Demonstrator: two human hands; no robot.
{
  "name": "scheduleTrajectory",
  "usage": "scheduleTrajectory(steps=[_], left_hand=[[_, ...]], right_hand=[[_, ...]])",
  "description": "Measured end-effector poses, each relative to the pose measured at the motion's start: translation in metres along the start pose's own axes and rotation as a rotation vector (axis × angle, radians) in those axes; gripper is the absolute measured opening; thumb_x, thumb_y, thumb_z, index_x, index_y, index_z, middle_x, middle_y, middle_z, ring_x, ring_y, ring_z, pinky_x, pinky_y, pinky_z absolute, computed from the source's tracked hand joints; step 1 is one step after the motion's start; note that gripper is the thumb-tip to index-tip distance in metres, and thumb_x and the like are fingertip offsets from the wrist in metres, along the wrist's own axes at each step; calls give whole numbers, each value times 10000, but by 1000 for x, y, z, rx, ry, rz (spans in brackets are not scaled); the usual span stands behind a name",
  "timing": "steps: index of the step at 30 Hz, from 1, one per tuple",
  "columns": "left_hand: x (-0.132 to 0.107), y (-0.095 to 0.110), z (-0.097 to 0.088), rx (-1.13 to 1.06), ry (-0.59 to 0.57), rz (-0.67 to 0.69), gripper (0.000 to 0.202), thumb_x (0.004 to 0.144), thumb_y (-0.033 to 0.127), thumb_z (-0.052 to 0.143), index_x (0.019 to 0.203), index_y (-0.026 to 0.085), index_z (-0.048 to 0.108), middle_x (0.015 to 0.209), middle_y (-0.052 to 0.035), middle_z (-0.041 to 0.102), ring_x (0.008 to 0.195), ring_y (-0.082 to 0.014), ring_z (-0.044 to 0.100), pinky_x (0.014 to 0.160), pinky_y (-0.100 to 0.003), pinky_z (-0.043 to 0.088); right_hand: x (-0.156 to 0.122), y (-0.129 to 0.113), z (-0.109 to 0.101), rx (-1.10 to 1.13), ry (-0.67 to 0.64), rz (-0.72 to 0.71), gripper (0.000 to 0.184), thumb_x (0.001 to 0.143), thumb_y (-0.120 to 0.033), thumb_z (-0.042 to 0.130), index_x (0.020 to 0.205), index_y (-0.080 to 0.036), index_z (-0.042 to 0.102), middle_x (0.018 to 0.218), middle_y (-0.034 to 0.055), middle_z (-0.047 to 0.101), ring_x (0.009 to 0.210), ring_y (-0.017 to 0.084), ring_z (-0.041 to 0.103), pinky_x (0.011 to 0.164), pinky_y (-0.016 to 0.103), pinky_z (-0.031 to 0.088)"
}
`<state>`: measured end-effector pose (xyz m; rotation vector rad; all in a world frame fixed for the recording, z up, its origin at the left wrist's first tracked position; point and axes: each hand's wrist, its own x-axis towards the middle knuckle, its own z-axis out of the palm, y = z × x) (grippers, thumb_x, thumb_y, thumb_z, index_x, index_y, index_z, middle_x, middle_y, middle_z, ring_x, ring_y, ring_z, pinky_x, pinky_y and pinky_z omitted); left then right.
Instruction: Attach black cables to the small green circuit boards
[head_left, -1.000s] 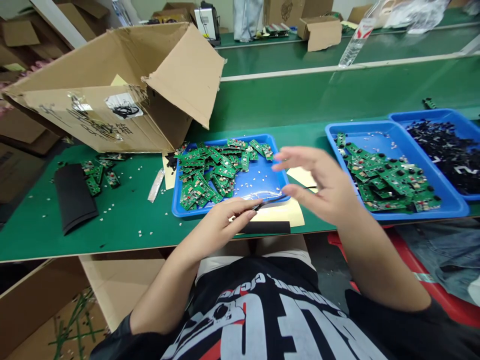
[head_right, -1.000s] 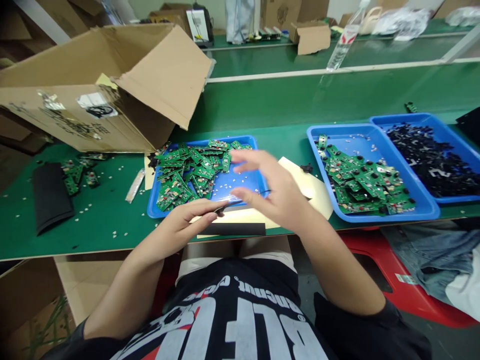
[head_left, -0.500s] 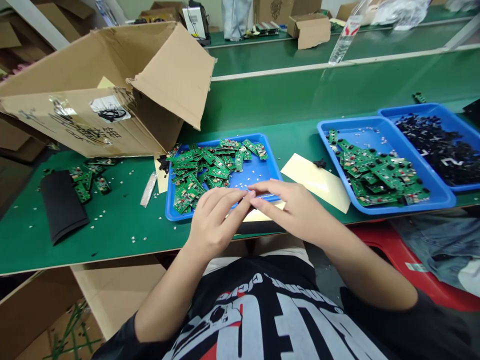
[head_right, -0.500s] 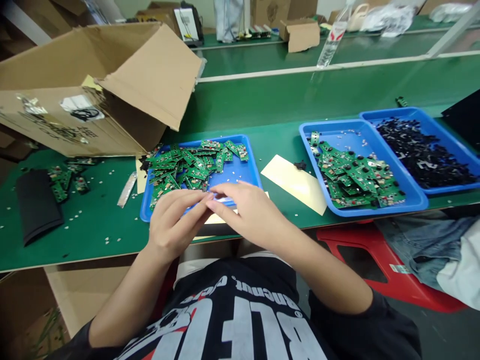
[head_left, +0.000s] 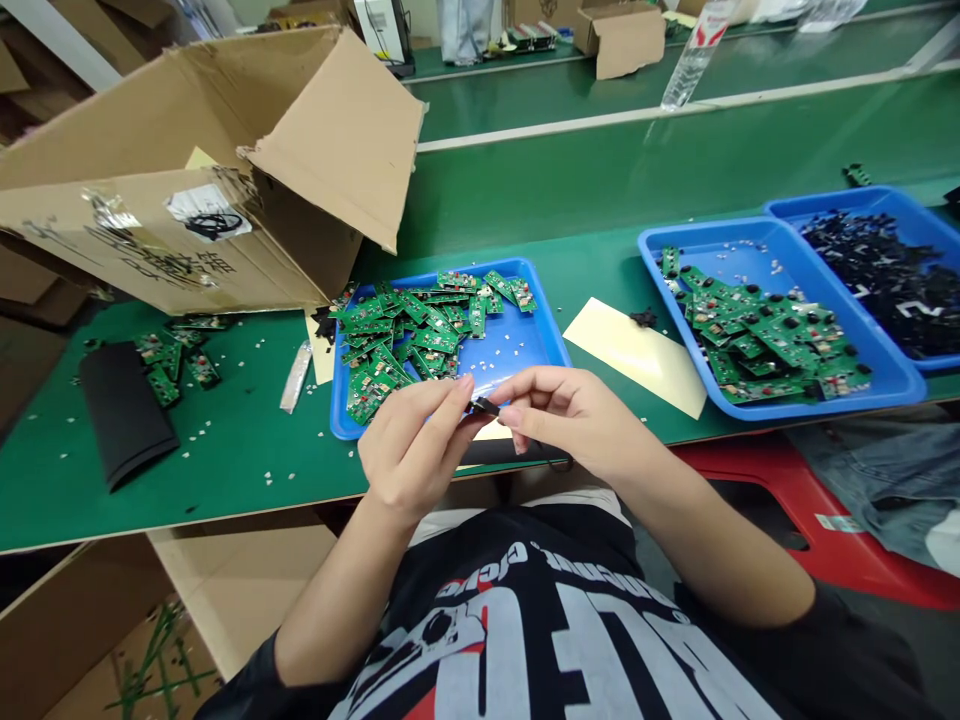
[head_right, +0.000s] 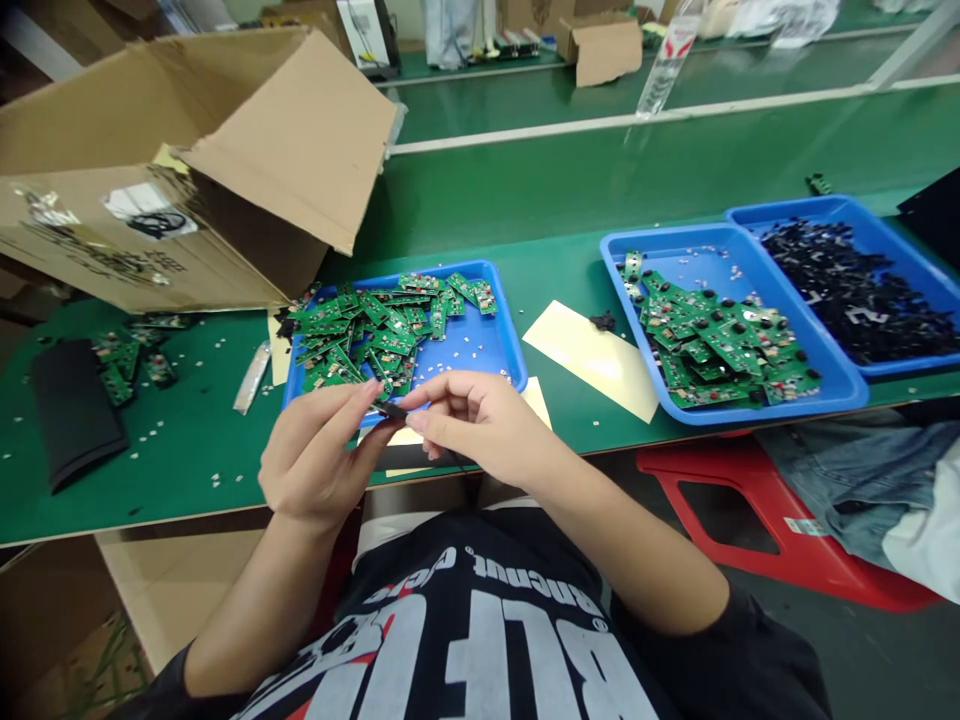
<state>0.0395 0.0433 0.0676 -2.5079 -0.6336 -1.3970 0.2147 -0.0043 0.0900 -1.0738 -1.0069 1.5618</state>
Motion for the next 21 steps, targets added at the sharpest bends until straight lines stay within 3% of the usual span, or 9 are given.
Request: scheduleTrajectory(steps=[6, 11, 14, 17, 21], left_hand=[[-1, 1, 1, -74, -7, -41, 407, 773, 139, 698, 1167, 157, 596, 903, -81, 711, 840, -175, 676, 735, -276, 561], [-5, 2, 4, -194, -17, -132, 430, 784, 148, 691, 1198, 190, 581, 949, -72, 715, 867, -170, 678, 756, -284, 570], [-11, 8, 6, -365, -52, -313, 487, 809, 182, 671, 1272, 227, 527, 1029, -68, 703, 922, -172, 680, 782, -287, 584], [-13, 16, 8, -575, -106, -501, 487, 859, 197, 605, 1326, 250, 474, 1145, -73, 669, 1014, -175, 663, 807, -274, 590], [-5, 25, 5, -583, -176, -589, 410, 892, 163, 531, 1298, 217, 513, 1193, -78, 658, 1010, -160, 666, 862, -252, 566]], right_hand=[[8, 11, -2, 174, -63, 22, 36, 714, -187, 674, 728, -177, 642, 574, -59, 596, 471, 42, 528, 500, 189, 481], [8, 12, -2, 75, -40, -45, 51, 709, -198, 679, 730, -174, 640, 557, -55, 598, 488, 59, 543, 492, 192, 469], [5, 11, 0, -109, 16, -197, 59, 752, -235, 657, 763, -179, 645, 654, -23, 648, 570, 84, 585, 537, 214, 484], [2, 13, 3, -414, 121, -446, 95, 823, -240, 590, 759, -193, 642, 755, 8, 681, 700, 121, 623, 647, 256, 503], [3, 16, 4, -737, 236, -724, 154, 879, -212, 513, 784, -200, 633, 766, 32, 684, 737, 153, 623, 711, 305, 494]])
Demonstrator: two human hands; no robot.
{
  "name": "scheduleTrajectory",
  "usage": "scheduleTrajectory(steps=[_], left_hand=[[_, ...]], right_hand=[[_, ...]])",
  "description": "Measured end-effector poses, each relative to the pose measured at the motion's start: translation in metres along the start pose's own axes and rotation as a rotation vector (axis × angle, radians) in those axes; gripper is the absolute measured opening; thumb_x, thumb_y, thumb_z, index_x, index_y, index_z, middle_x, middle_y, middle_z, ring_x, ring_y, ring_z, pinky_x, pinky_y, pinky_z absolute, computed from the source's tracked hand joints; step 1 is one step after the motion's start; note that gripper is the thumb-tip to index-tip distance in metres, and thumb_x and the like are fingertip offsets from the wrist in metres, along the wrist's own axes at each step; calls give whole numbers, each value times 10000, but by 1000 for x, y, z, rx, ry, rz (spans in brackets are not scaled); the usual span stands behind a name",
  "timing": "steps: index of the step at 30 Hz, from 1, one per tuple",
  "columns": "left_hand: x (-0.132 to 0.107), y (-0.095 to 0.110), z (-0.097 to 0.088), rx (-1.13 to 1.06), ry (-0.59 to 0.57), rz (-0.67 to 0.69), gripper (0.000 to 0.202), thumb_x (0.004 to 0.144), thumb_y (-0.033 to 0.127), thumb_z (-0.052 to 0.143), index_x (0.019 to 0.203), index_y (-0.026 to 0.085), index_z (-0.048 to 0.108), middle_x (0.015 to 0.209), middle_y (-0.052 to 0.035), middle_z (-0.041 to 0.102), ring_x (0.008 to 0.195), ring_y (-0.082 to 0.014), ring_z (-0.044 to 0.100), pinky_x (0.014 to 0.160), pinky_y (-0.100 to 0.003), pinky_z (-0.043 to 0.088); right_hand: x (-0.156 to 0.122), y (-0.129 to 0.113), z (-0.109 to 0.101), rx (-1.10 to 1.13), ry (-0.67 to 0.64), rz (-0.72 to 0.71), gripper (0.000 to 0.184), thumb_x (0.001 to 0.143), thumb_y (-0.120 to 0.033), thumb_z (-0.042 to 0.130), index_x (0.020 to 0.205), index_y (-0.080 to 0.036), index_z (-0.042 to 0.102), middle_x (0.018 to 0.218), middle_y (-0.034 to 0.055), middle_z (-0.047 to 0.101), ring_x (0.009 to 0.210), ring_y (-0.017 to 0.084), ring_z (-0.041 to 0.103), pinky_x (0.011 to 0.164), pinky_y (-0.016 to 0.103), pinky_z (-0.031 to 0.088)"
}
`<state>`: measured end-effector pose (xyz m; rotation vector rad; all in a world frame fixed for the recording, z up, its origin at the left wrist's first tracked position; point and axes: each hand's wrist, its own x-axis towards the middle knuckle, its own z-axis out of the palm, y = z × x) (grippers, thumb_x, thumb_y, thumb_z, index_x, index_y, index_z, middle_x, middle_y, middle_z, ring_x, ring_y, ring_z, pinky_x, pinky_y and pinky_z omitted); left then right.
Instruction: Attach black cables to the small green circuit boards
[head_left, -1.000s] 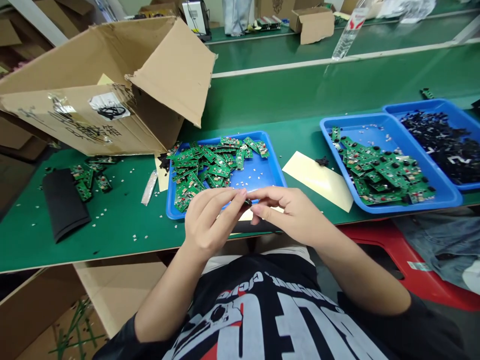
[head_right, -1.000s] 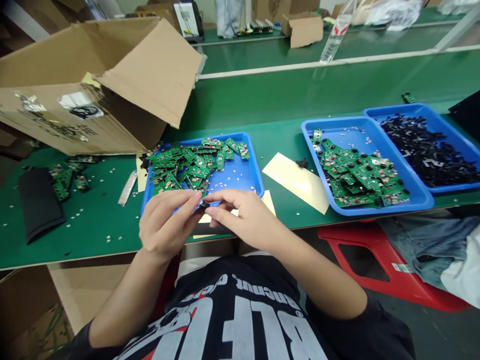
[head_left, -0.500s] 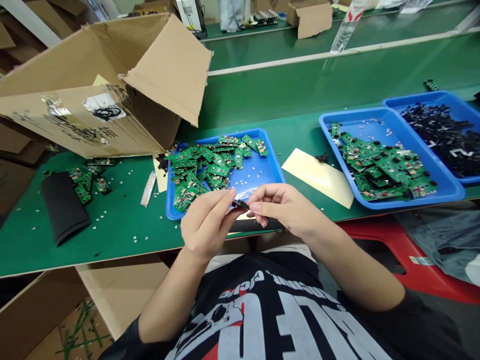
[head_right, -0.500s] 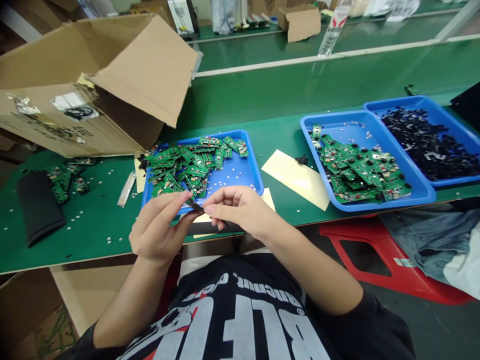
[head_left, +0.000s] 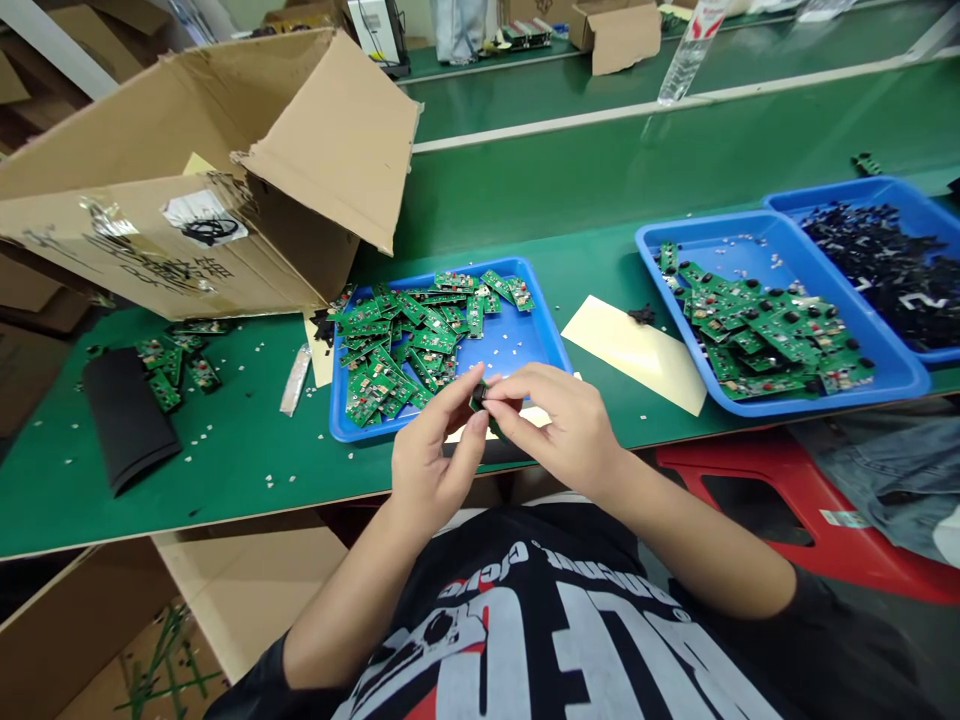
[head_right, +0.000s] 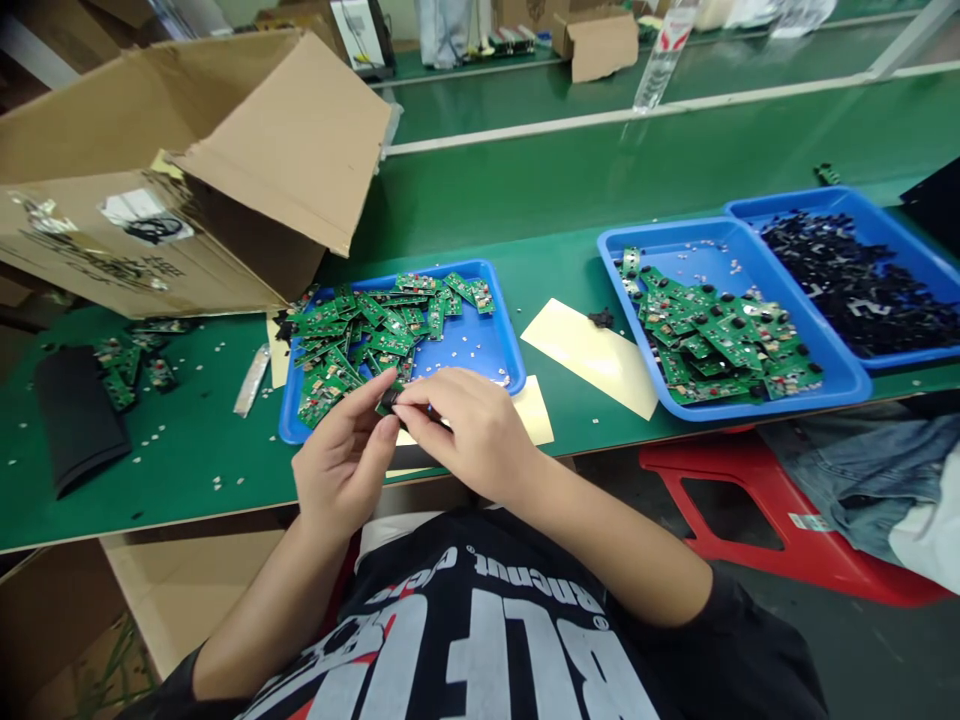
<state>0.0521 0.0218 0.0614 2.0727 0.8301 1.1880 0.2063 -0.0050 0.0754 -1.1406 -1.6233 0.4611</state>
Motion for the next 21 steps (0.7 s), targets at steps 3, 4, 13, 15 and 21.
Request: scheduleTrajectory(steps=[3, 4, 13, 15, 21], left_hand=[[4, 8, -1, 80, -28, -50, 356, 893, 154, 500, 1242, 179, 563, 1147, -77, 683, 936, -154, 689, 837, -246, 570], [6, 9, -1, 102, -33, -58, 342, 885, 148, 500, 1216, 170, 581, 1117, -73, 696, 907, -151, 695, 818, -240, 574], [7, 6, 6, 172, 9, -82, 223, 840, 144, 542, 1029, 163, 659, 945, -29, 743, 735, -107, 702, 717, -187, 569], [6, 7, 7, 89, 12, -130, 222, 858, 169, 526, 1039, 170, 653, 904, -27, 746, 726, -117, 707, 711, -205, 576], [10, 5, 5, -376, 20, -378, 299, 878, 251, 547, 1157, 146, 577, 1010, -109, 724, 870, -196, 715, 749, -303, 612]], right_hand=[[1, -1, -1, -88, -34, -47, 166, 892, -186, 481, 812, -187, 627, 769, 44, 680, 725, 156, 613, 689, 300, 483], [1, -2, -2, -116, -57, -42, 172, 893, -183, 475, 814, -182, 627, 766, 46, 677, 719, 157, 609, 683, 299, 479], [4, -5, 1, -456, -63, 100, 186, 849, -175, 486, 700, -161, 596, 673, 63, 637, 631, 171, 570, 602, 301, 406], [10, 4, -8, -558, 23, 233, 166, 823, -167, 490, 680, -169, 573, 641, 58, 610, 598, 166, 545, 581, 303, 390], [10, 15, -39, -111, 90, 440, 76, 781, -233, 586, 845, -202, 557, 821, 31, 621, 706, 153, 595, 633, 290, 472]])
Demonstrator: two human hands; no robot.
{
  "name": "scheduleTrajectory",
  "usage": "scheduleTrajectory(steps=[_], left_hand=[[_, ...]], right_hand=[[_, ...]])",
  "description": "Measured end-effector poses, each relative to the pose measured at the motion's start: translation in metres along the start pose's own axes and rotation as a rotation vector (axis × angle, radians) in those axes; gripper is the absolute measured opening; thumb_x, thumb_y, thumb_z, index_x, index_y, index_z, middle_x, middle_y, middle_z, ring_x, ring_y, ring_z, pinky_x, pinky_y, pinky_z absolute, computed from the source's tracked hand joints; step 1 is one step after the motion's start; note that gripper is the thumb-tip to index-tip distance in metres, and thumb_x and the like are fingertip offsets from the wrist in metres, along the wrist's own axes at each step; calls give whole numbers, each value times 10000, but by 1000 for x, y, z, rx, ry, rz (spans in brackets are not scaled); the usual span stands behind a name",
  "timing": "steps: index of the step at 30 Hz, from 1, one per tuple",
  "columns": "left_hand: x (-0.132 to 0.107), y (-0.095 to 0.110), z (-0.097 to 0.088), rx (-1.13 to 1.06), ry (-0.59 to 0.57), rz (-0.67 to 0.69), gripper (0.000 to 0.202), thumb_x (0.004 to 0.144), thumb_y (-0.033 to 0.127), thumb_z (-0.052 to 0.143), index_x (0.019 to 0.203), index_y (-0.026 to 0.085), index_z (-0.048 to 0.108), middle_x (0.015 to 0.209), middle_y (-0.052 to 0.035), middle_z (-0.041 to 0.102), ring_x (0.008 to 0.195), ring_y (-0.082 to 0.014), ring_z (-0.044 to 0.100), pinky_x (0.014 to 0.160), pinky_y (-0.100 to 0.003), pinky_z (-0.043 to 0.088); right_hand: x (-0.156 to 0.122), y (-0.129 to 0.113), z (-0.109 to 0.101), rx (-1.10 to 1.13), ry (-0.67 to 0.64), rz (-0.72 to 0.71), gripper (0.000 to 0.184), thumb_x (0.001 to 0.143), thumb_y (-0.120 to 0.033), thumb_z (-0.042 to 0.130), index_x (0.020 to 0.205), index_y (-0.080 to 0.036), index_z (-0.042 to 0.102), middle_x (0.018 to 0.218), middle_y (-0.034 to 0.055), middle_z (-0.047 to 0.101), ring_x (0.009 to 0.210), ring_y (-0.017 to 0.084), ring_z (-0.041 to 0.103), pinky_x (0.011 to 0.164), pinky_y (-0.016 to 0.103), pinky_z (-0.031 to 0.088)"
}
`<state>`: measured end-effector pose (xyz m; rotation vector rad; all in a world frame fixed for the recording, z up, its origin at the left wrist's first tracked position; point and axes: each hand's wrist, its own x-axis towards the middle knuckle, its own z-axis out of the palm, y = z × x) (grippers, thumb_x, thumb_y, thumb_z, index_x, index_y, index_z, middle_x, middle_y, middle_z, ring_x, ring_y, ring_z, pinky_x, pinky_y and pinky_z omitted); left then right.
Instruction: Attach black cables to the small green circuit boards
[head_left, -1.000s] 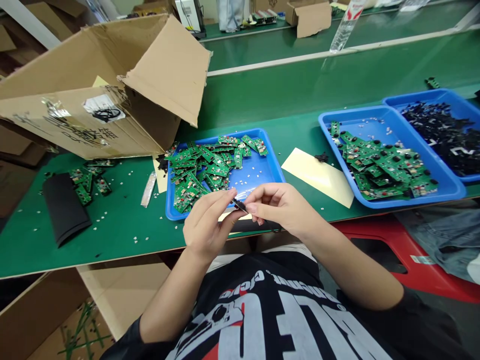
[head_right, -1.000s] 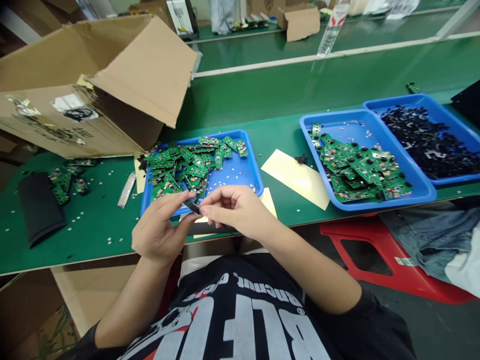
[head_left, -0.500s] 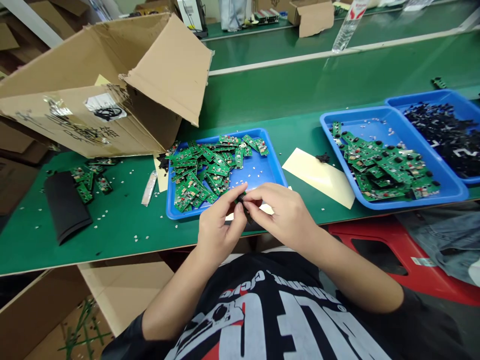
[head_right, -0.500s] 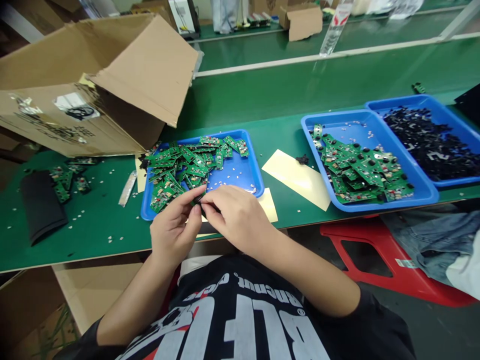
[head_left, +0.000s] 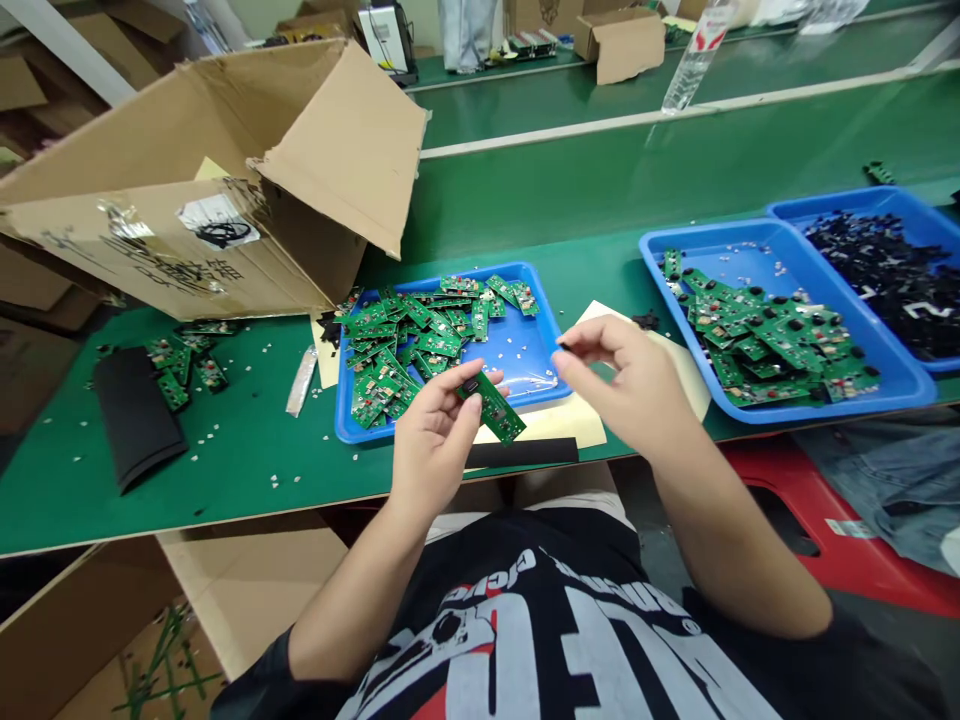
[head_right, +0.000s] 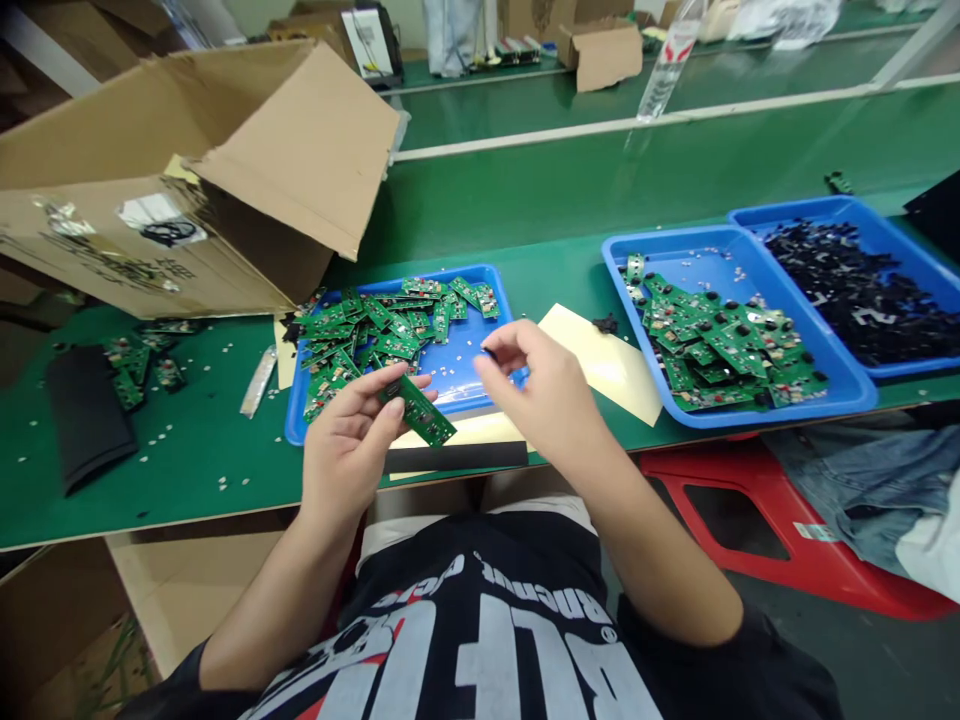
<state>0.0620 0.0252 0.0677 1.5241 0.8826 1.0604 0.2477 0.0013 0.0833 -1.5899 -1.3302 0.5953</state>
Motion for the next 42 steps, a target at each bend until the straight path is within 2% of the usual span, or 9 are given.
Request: scheduleTrajectory(steps=[5, 11, 17, 21, 25, 28, 31, 35, 42], left_hand=[[6, -4, 6, -113, 49, -55, 306, 864, 296, 581, 1135, 153, 597, 1023, -119, 722, 858, -199, 716, 734, -313, 618], [17, -12, 4, 250, 89, 70, 227, 789, 269, 654, 979, 153, 702, 923, -72, 746, 754, -163, 709, 659, -239, 591], [35, -33, 19, 444, -58, 273, 185, 823, 252, 576, 924, 177, 712, 801, -41, 745, 665, -150, 692, 638, -247, 573], [38, -39, 30, 397, -220, 175, 478, 845, 331, 567, 1293, 177, 500, 1105, -119, 686, 923, -204, 689, 734, -320, 591], [28, -40, 14, 466, -227, 227, 304, 857, 322, 552, 1123, 187, 614, 1083, -108, 662, 969, -209, 656, 730, -312, 591], [14, -40, -10, 535, -149, 225, 206, 862, 275, 539, 995, 174, 661, 943, -77, 670, 831, -164, 661, 641, -244, 575], [-3, -40, -35, 593, -58, 174, 180, 858, 254, 536, 942, 170, 671, 870, -60, 663, 702, -126, 640, 557, -203, 539], [-24, -42, -56, 630, 37, 103, 164, 851, 251, 537, 893, 171, 674, 815, -51, 670, 664, -129, 636, 527, -199, 520], [-23, -55, -86, 881, 209, 93, 176, 863, 249, 531, 964, 169, 652, 885, -67, 645, 722, -149, 616, 595, -240, 513]], right_hand=[[-26, -1, 16, 445, -268, 100, 357, 741, -256, 661, 1042, -225, 473, 1005, 37, 591, 748, 128, 616, 656, 281, 519], [-34, 15, 25, 569, -140, 179, 329, 736, -208, 637, 1017, -228, 466, 935, 10, 558, 758, 115, 606, 669, 263, 506], [-35, 36, 13, 549, -50, 195, 331, 704, -218, 644, 994, -218, 486, 845, -7, 567, 703, 108, 591, 652, 256, 505], [-17, 64, -32, 307, 257, 145, 282, 706, -279, 631, 942, -205, 495, 870, 16, 580, 687, 115, 592, 637, 264, 499], [6, 109, -106, -257, 656, 139, 289, 678, -261, 618, 937, -185, 515, 864, 47, 588, 642, 148, 568, 659, 329, 481], [17, 137, -147, -495, 686, 185, 234, 679, -254, 615, 891, -215, 524, 820, 59, 594, 623, 180, 560, 648, 359, 455], [19, 144, -163, -545, 649, 184, 161, 665, -248, 641, 779, -259, 527, 774, 76, 575, 749, 276, 569, 713, 433, 403], [13, 120, -155, -612, 731, 166, 89, 706, -225, 579, 771, -279, 549, 700, 85, 517, 904, 406, 549, 781, 550, 321], [-6, 77, -73, -395, 364, 17, 169, 853, -401, 500, 980, -353, 601, 793, 85, 629, 858, 378, 618, 765, 512, 430]])
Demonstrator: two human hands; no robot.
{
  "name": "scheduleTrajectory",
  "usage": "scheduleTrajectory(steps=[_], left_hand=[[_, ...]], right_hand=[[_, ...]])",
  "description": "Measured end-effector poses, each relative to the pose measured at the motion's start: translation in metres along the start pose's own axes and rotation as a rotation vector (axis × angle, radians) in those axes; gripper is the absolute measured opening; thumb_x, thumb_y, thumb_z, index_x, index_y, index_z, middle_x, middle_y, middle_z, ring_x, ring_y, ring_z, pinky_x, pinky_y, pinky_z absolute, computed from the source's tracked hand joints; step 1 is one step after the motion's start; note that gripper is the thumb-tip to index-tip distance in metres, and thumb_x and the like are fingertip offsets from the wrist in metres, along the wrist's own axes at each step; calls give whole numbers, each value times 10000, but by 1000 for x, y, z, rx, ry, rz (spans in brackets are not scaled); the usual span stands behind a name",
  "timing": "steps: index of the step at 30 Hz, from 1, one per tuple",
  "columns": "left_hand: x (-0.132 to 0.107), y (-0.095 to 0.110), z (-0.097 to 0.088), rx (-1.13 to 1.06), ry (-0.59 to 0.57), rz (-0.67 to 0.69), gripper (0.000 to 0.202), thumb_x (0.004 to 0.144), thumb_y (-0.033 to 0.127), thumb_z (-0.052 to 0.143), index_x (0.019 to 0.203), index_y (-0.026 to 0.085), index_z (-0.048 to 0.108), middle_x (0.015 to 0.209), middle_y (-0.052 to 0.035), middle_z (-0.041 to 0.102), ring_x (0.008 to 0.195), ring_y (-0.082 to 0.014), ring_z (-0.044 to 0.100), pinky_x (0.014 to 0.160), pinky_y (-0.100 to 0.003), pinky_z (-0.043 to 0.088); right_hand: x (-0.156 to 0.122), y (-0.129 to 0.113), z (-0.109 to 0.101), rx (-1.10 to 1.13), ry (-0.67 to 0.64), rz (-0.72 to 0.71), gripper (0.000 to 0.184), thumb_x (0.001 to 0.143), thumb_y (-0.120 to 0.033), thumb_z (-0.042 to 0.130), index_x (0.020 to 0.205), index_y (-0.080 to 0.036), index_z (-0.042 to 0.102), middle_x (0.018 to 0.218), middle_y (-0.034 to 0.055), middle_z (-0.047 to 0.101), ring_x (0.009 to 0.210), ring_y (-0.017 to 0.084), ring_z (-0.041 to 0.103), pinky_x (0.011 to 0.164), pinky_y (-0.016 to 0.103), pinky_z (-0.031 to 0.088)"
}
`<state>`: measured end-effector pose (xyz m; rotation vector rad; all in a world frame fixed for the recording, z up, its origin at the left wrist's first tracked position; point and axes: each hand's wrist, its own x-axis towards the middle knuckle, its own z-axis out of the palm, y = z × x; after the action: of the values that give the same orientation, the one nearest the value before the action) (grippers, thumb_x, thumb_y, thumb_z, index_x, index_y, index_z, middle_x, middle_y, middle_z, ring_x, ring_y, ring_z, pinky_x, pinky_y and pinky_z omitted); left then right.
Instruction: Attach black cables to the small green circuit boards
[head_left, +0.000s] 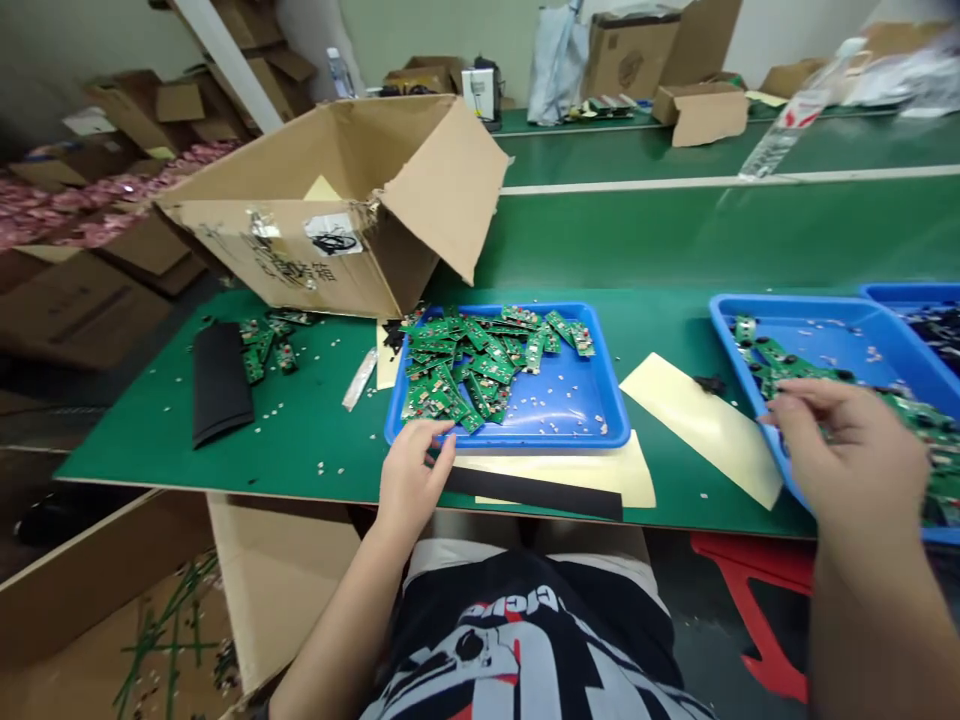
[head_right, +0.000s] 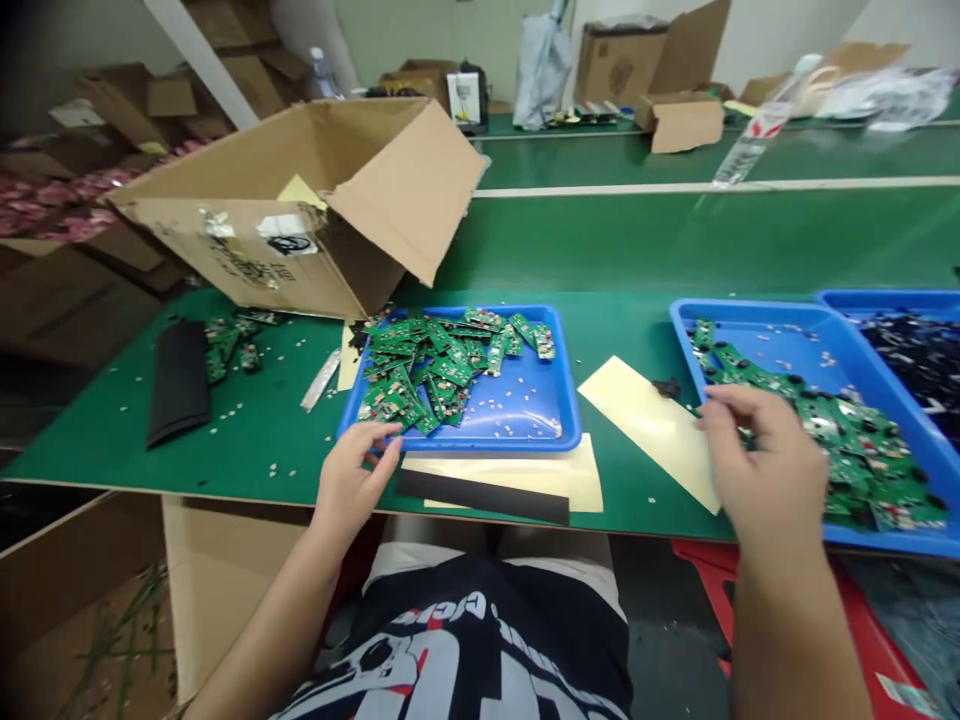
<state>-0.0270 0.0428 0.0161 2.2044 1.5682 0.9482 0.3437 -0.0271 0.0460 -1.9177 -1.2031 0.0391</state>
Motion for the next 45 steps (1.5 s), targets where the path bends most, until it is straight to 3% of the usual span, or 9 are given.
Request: scheduleTrajectory(steps=[5, 11, 15, 20, 24, 30, 33, 40, 45], left_hand=[[23, -25, -5, 381, 15, -79, 336, 804, 288, 629, 1099, 127, 622, 1015, -142, 611, 956, -289, 572, 842, -418, 478], [25, -29, -6, 319, -62, -99, 328, 745, 238, 688, 1056, 140, 662, 1069, -145, 620, 1007, -321, 556, 877, -438, 454], [21, -29, -6, 198, -27, -141, 264, 805, 268, 593, 1022, 137, 669, 1068, -153, 638, 1005, -309, 572, 911, -444, 434], [22, -33, -11, -25, 56, -254, 201, 828, 295, 504, 824, 159, 651, 937, -116, 676, 935, -265, 618, 889, -403, 454], [26, -27, -20, -268, 110, -393, 285, 864, 398, 438, 861, 158, 590, 765, -74, 671, 702, -197, 646, 652, -316, 515], [29, 4, -28, -680, -15, -500, 335, 785, 463, 550, 865, 140, 584, 732, -55, 673, 535, -121, 601, 494, -234, 488], [27, 20, -28, -931, -101, -560, 299, 712, 392, 674, 861, 139, 617, 777, -42, 669, 571, -104, 595, 529, -222, 493], [25, 44, -18, -770, -276, -366, 446, 650, 219, 732, 1083, 178, 637, 1020, -66, 675, 913, -172, 613, 745, -266, 524], [29, 53, -16, -729, -380, -354, 311, 626, 223, 749, 912, 146, 653, 855, -39, 670, 729, -134, 601, 640, -239, 495]], right_hand=[[-30, -25, 51, 136, -201, -99, 201, 842, -401, 508, 914, -252, 622, 768, 52, 663, 711, 245, 650, 704, 403, 506], [-51, -35, 75, 224, -363, -114, 332, 869, -395, 482, 1101, -197, 611, 810, 55, 670, 712, 189, 649, 704, 334, 518], [-59, -38, 79, 300, -474, -26, 465, 864, -395, 505, 1279, -186, 483, 790, 36, 664, 750, 189, 654, 719, 335, 515], [-65, -46, 80, 448, -497, 109, 235, 814, -416, 596, 896, -196, 610, 788, 65, 692, 747, 207, 673, 664, 314, 533], [-68, -52, 82, 547, -483, 63, 165, 840, -381, 578, 872, -219, 595, 865, 61, 689, 854, 207, 669, 738, 322, 538], [-68, -50, 83, 531, -432, -61, 128, 866, -352, 547, 866, -234, 596, 982, 84, 638, 1075, 241, 592, 845, 381, 513], [-69, -54, 81, 583, -489, -29, 122, 859, -345, 561, 853, -229, 599, 930, 69, 652, 921, 211, 647, 766, 348, 539], [-69, -75, 76, 720, -488, 18, 106, 849, -301, 584, 893, -213, 622, 652, -4, 626, 591, 137, 632, 572, 260, 547], [-64, -84, 63, 665, -456, -141, 139, 879, -205, 536, 965, -230, 641, 697, -6, 647, 649, 126, 645, 620, 250, 546]])
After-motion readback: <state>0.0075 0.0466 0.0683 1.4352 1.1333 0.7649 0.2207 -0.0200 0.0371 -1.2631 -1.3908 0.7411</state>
